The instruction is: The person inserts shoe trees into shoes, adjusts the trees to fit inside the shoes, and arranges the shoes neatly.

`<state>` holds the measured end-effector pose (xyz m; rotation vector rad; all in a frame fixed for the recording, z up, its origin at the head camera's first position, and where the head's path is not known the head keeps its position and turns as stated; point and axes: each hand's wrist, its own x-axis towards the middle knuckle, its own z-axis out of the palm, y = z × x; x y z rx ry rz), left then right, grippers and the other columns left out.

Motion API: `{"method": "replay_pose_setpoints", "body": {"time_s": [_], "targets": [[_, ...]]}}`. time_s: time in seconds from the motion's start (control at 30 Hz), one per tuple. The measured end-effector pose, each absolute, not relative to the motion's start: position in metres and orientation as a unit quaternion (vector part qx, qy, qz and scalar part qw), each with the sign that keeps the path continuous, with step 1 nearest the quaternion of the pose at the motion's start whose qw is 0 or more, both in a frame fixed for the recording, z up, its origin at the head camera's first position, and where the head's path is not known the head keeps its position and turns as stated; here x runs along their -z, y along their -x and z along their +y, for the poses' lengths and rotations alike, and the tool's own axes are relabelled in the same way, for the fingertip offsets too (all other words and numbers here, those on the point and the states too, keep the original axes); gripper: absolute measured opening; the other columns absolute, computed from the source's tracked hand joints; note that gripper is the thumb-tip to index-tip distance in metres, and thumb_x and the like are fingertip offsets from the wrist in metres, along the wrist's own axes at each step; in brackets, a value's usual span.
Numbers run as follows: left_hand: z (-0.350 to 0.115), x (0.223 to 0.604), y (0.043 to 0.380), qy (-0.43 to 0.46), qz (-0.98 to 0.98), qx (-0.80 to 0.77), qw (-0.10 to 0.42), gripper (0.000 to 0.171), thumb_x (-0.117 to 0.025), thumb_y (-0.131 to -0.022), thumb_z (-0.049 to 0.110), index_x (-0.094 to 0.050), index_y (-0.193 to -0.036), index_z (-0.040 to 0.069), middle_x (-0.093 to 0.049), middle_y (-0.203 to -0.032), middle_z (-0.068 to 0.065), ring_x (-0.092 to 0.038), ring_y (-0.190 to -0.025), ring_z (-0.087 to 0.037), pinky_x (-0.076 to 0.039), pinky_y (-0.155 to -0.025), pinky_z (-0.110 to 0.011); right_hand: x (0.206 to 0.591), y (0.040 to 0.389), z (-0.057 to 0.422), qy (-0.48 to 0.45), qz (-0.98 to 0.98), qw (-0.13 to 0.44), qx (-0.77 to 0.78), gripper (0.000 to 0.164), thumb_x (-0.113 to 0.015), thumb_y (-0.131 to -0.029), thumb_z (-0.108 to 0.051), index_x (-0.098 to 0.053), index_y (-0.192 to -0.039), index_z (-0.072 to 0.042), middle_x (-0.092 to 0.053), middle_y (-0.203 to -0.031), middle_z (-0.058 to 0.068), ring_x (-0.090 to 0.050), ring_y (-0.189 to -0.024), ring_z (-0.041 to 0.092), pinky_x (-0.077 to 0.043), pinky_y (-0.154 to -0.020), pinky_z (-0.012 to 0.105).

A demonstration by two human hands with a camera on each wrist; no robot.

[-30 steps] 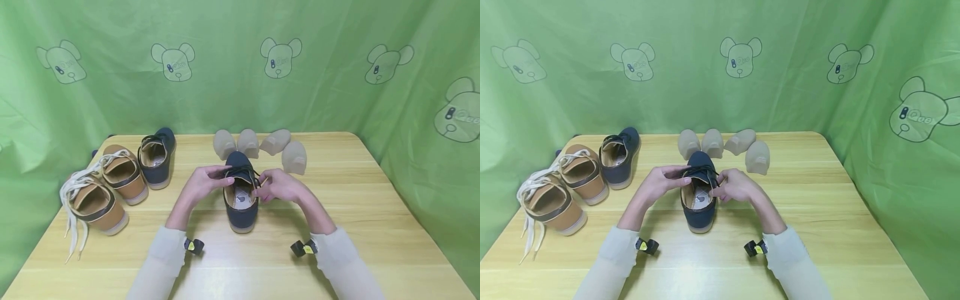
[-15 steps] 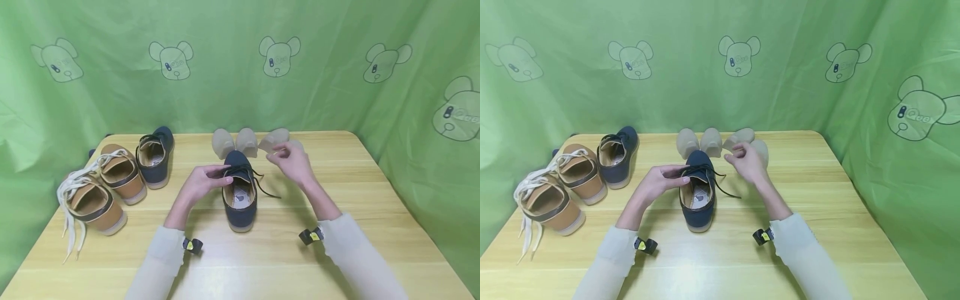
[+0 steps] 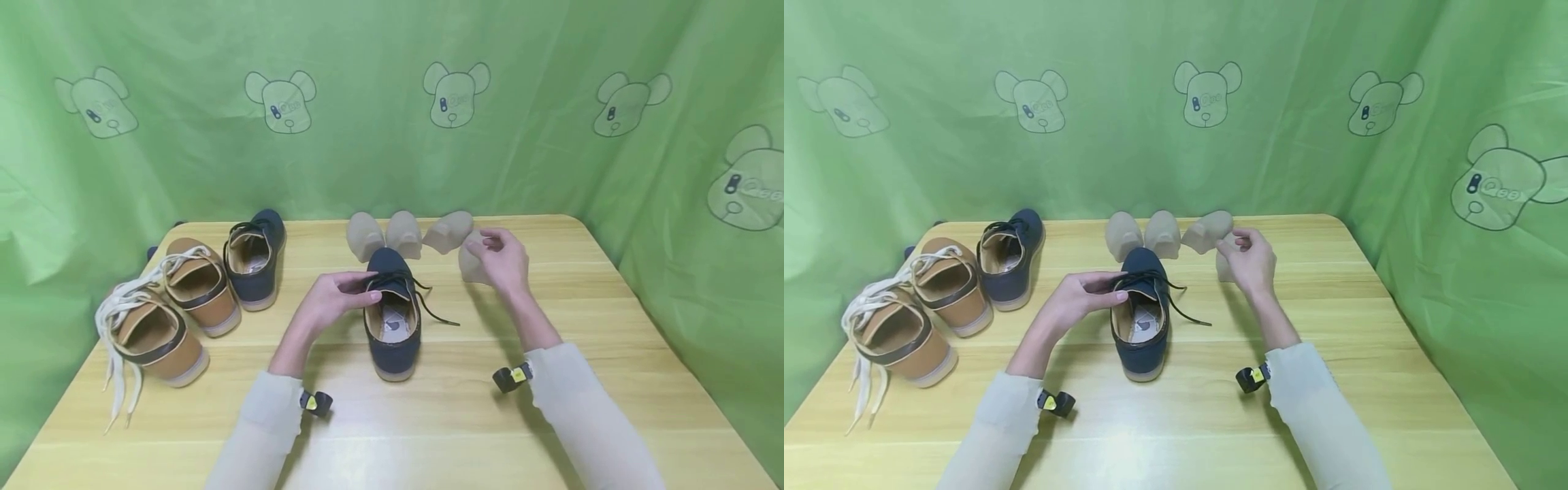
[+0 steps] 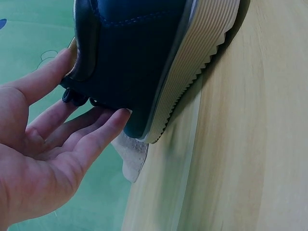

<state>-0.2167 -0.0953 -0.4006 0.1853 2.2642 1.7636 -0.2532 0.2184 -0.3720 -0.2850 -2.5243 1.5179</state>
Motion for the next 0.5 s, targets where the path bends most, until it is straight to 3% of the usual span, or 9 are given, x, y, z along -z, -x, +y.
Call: {"method": "replay_pose_setpoints", "body": {"time_s": [0.23,0.5], "targets": [[-0.096,0.399,0.216,-0.065,0.782,-0.605,0.131,0.050,-0.086,-0.082,0.033,-0.071,-0.129,0.023,-0.068,-0.135,-0.003,-0.061,-0.129,-0.021,-0.048,-0.110,-0.042,0.382,0.260,0.230,0.142,-0.838,0.084,-0.521,0.067,-0.072,-0.094,-0.031,-0.045,-0.150,-0.005,-0.051,-0.147,0.021,-0.049,-0.131,0.035,-0.042,-0.112,0.047],[-0.095,0.401,0.217,-0.067,0.782,-0.606,0.127,0.050,-0.086,-0.082,0.032,-0.071,-0.129,0.022,-0.069,-0.133,-0.004,-0.062,-0.128,-0.021,-0.049,-0.109,-0.041,0.393,0.263,0.238,0.164,-0.820,0.047,-0.546,0.092,-0.072,-0.093,-0.031,-0.016,-0.161,-0.006,-0.034,-0.159,0.021,-0.037,-0.144,0.039,-0.033,-0.121,0.050]]}}
